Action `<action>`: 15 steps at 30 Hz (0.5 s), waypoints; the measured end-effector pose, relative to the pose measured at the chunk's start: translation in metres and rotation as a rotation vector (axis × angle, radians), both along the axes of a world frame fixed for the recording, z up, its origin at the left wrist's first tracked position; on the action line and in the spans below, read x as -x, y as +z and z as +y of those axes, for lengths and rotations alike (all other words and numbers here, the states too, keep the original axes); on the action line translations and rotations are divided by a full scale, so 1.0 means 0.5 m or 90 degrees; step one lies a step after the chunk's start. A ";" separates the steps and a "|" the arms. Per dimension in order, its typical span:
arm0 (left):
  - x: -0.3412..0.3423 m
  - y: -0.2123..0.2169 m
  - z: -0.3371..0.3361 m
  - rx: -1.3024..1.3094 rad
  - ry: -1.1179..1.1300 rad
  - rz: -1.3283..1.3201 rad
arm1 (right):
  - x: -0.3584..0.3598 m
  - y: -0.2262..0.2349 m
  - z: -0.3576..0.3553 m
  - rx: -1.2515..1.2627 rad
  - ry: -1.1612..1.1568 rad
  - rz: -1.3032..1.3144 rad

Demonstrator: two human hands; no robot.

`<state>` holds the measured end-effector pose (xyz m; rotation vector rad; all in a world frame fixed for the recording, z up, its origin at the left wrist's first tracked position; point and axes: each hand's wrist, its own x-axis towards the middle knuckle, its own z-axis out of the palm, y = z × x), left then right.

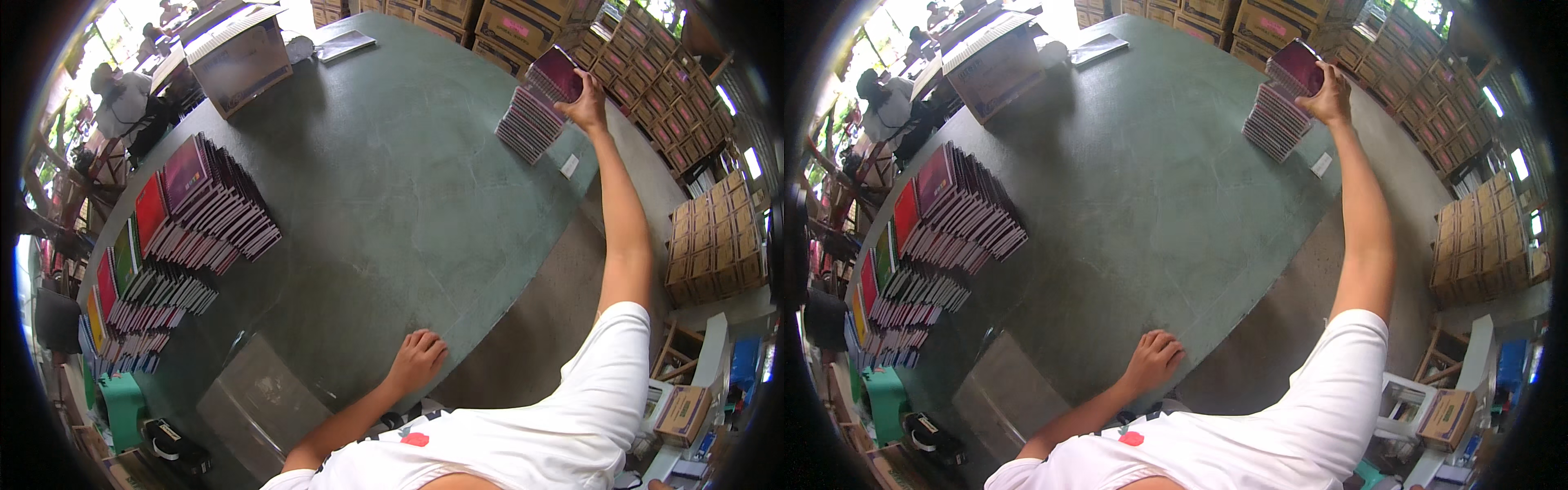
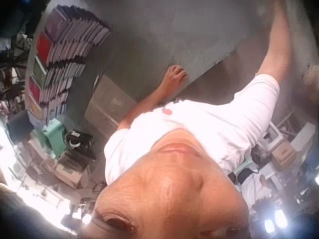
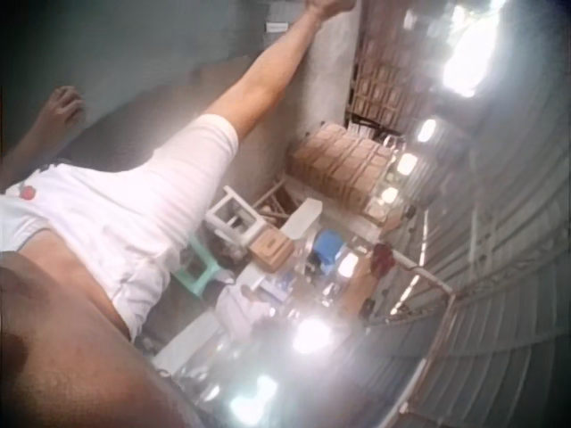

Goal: The person repeatedly picks up stacks of colorful spiral-bound notebooks, places them into clear plastic sleeves, and seals the sleeves with adhesive tape. The wrapped notebooks are set aside on the table.

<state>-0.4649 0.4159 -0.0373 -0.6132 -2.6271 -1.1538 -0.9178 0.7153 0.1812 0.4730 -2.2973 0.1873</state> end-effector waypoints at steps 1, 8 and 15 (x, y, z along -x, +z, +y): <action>0.007 0.002 0.005 0.000 -0.003 -0.005 | 0.039 0.000 0.020 -0.020 -0.049 -0.006; 0.011 0.017 0.005 0.014 0.026 -0.035 | 0.131 -0.099 -0.001 -0.039 -0.195 -0.226; -0.012 0.001 -0.002 0.014 0.061 0.015 | 0.096 -0.215 -0.155 -0.102 -0.029 0.094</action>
